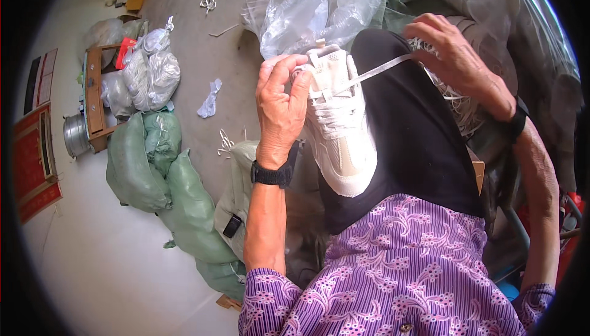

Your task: The person is lacing a white sneaker while sitting in a shoe manufacturing workshop.

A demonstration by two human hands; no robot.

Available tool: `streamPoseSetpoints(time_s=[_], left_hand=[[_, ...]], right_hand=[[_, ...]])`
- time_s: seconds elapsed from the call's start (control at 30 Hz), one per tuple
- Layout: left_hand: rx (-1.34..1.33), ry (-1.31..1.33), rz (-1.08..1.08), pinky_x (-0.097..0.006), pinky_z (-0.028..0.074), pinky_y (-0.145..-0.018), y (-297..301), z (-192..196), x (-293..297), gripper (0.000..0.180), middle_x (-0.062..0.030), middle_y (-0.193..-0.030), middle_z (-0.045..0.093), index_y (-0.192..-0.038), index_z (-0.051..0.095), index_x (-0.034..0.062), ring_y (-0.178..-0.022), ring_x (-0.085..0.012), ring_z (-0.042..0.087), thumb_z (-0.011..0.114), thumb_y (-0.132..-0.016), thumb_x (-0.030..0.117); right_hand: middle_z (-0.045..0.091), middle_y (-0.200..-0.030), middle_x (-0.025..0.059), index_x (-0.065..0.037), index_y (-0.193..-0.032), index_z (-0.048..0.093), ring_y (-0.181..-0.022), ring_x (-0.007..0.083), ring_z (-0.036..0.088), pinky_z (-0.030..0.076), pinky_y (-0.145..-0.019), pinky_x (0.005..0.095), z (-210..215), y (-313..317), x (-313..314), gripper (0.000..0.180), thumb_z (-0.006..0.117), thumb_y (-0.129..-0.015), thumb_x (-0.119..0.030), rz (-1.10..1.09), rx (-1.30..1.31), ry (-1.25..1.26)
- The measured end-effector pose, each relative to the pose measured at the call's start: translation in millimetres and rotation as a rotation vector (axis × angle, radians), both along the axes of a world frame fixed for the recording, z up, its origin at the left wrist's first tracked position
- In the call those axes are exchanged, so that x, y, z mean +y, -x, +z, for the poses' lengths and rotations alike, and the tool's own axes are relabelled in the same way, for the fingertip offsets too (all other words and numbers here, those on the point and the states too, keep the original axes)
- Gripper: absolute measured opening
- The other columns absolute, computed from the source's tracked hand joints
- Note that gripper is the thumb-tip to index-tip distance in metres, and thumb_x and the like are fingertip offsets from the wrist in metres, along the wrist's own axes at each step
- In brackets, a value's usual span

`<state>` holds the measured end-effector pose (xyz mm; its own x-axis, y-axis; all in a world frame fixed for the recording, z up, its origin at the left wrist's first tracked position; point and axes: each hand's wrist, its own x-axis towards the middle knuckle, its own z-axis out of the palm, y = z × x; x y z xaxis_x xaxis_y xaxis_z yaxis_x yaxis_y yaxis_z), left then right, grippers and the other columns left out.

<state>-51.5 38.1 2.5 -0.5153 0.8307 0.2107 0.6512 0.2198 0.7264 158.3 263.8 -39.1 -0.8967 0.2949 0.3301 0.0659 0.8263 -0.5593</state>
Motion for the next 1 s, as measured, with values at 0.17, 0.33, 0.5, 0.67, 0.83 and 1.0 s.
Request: streamPoseSetpoints(time_s=[0.17, 0.33, 0.5, 0.67, 0.83, 1.0], left_hand=[[0.034, 0.066, -0.034, -0.027, 0.048, -0.081, -4, 5, -10, 0.016, -0.0059, -0.106, 0.056, -0.103, 0.063, 0.0021, -0.094, -0.0144, 0.057, 0.062, -0.087, 0.007], [0.044, 0.036, -0.095, -0.029, 0.048, -0.083, -9, 6, -17, 0.015, -0.0076, -0.105, 0.057, -0.096, 0.067, 0.0031, -0.097, -0.0179, 0.057, 0.066, -0.082, 0.006], [0.139, 0.062, -0.152, -0.031, 0.047, -0.082, -12, 12, -11, 0.011, -0.0074, -0.101, 0.056, -0.091, 0.068, 0.0025, -0.095, -0.0191, 0.057, 0.067, -0.08, 0.004], [0.371, 0.1, -0.196, -0.036, 0.048, -0.074, -13, 13, -7, 0.008, -0.0091, -0.098, 0.056, -0.089, 0.062, 0.0027, -0.087, -0.025, 0.057, 0.065, -0.081, 0.003], [0.515, 0.133, -0.144, -0.037, 0.047, -0.071, -18, 21, -12, 0.006, -0.0104, -0.096, 0.055, -0.087, 0.059, 0.0034, -0.082, -0.0274, 0.057, 0.063, -0.084, 0.007], [0.371, 0.164, -0.056, -0.039, 0.046, -0.074, -20, 17, -23, 0.008, -0.0095, -0.093, 0.053, -0.085, 0.058, 0.0047, -0.086, -0.0293, 0.055, 0.064, -0.083, 0.01]], right_hand=[[0.053, -0.094, 0.0088, -0.006, -0.098, 0.057, -0.093, 0.0288, 0.052, 0.042, -0.08, 0.0406, 9, 21, -26, 0.017, 0.062, -0.083, -0.011, 0.046, 0.04, -0.013], [0.051, -0.082, 0.0088, -0.005, -0.084, 0.052, -0.085, 0.0269, 0.052, 0.039, -0.074, 0.0396, 23, 5, -29, 0.01, 0.059, -0.085, -0.011, 0.179, -0.14, -0.055], [0.05, -0.081, 0.01, -0.003, -0.082, 0.05, -0.083, 0.0276, 0.051, 0.038, -0.072, 0.039, 33, -20, -34, 0.012, 0.057, -0.086, -0.011, 0.228, -0.199, -0.02], [0.053, -0.076, 0.013, -0.001, -0.082, 0.048, -0.074, 0.0332, 0.056, 0.042, -0.066, 0.0408, 31, -14, -36, 0.011, 0.056, -0.086, -0.008, 0.161, -0.152, 0.055], [0.055, -0.074, 0.0147, 0.0, -0.082, 0.048, -0.072, 0.0356, 0.058, 0.045, -0.063, 0.0424, 34, -19, -37, 0.01, 0.055, -0.086, -0.007, 0.154, -0.172, 0.106], [0.056, -0.077, 0.0163, 0.001, -0.085, 0.051, -0.074, 0.0372, 0.058, 0.046, -0.065, 0.0425, 26, -27, -34, 0.009, 0.057, -0.085, -0.005, 0.1, -0.164, 0.225]])
